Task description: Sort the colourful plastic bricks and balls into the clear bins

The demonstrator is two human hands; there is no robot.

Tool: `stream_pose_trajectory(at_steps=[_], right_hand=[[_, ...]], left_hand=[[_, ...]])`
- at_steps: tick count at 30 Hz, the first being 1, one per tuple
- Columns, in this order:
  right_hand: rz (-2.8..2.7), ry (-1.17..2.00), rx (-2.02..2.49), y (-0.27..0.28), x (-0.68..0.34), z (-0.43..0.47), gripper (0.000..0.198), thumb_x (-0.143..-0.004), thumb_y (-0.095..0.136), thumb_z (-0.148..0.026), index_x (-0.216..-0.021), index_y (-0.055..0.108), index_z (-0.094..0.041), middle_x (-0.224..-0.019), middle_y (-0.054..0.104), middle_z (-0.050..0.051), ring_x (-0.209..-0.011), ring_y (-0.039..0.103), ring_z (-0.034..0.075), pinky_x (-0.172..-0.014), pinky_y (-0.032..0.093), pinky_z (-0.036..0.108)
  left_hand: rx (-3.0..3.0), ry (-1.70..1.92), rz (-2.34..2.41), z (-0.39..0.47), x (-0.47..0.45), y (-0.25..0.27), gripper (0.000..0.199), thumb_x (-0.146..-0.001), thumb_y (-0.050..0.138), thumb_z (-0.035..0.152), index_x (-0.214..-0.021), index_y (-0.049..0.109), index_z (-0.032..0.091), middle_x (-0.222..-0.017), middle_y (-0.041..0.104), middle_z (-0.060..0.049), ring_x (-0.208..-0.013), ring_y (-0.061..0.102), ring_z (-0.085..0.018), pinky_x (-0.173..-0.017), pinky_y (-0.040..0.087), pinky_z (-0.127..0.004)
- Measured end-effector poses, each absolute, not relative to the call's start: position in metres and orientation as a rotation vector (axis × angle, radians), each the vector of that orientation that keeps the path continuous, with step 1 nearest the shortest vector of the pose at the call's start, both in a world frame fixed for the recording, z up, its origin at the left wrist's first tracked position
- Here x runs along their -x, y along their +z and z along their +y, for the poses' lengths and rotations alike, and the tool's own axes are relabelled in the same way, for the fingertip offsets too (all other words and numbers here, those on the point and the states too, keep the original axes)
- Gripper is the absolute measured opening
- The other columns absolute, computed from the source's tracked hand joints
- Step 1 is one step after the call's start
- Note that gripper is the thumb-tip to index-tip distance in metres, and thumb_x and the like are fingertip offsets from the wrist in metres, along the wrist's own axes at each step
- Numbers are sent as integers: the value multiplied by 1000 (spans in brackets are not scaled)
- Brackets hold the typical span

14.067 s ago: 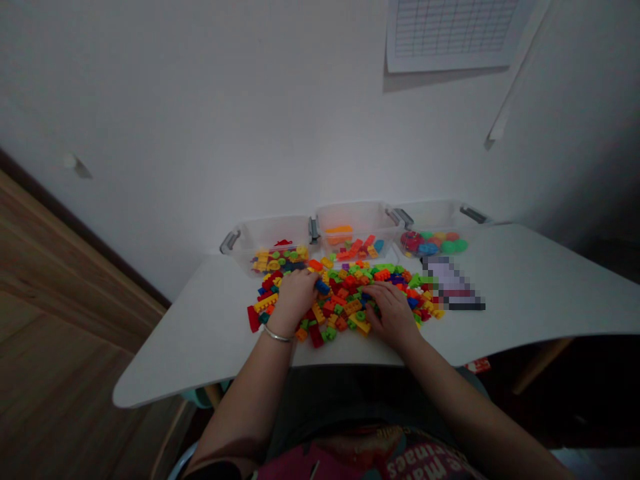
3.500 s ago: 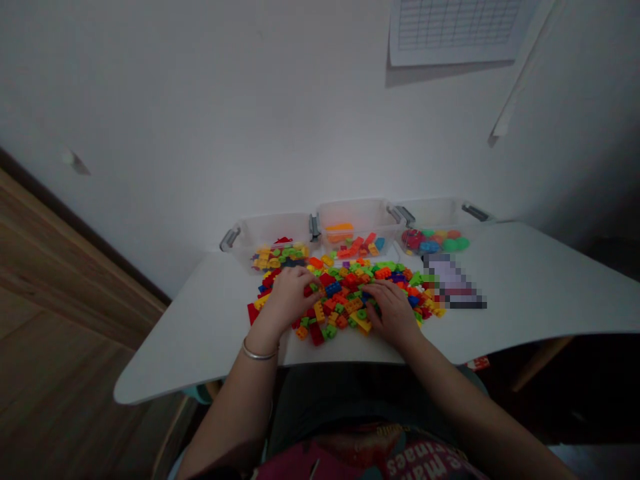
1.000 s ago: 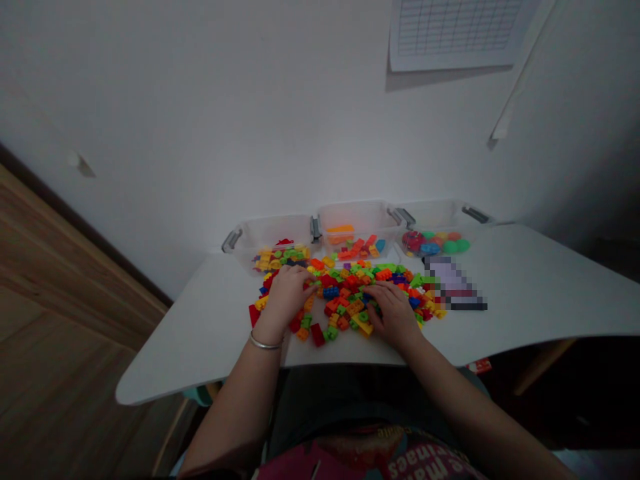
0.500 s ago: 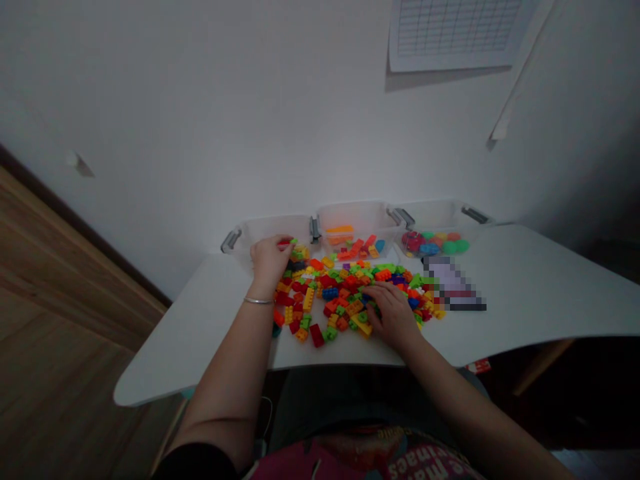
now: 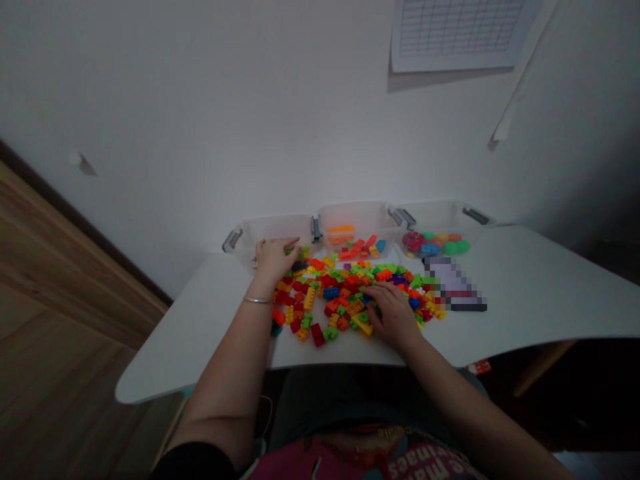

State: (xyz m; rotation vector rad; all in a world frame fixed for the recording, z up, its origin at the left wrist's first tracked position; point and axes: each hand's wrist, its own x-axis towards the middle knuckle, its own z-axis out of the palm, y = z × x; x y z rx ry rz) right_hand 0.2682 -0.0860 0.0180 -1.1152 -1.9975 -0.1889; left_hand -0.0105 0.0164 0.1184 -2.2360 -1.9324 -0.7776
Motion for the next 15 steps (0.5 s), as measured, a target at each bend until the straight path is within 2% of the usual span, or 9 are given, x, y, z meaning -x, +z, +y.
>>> stream_pose_trajectory(at_steps=[3,7,10,13,15], right_hand=[[-2000,-192,1110,19,-269,-87,35,-83,51,-16,-117,62,-20,-110,68,9,-111,56,26,-99,47,47],[-2006,-210,1117,20,-267,-87,34,-83,52,-16,-115,62,-18,-109,69,9,-110,56,27,-97,48,46],[-2005,-204,1126,19,-264,-87,34,-83,52,-15,-115,63,-18,-110,69,9,-111,56,27,-98,48,46],[-2000,-198,1129,19,-264,-87,34,-83,52,-16,-115,63,-19,-109,69,9,-110,57,27,-98,48,47],[-2001,-198,1131,19,-264,-87,34,-83,51,-16,-115,63,-19,-109,69,9,-110,57,27,-97,48,47]], left_hand=[[2345,-877,-1843,6,12,124,35,-89,51,35,-120,66,26,-125,67,-6,-118,57,-25,-113,22,-54],[2426,-870,-1657,-26,10,130,24,-86,57,29,-103,72,22,-117,69,-8,-111,60,-23,-101,42,-40],[2406,-552,-1700,-53,9,130,16,-82,60,24,-90,74,21,-100,71,-9,-98,63,-25,-88,47,-38],[2503,-156,-1689,-71,8,128,15,-80,61,21,-85,75,23,-91,71,-8,-87,64,-24,-79,47,-35],[2545,-42,-1679,-76,8,126,16,-79,60,20,-84,75,24,-89,71,-7,-84,64,-23,-76,47,-32]])
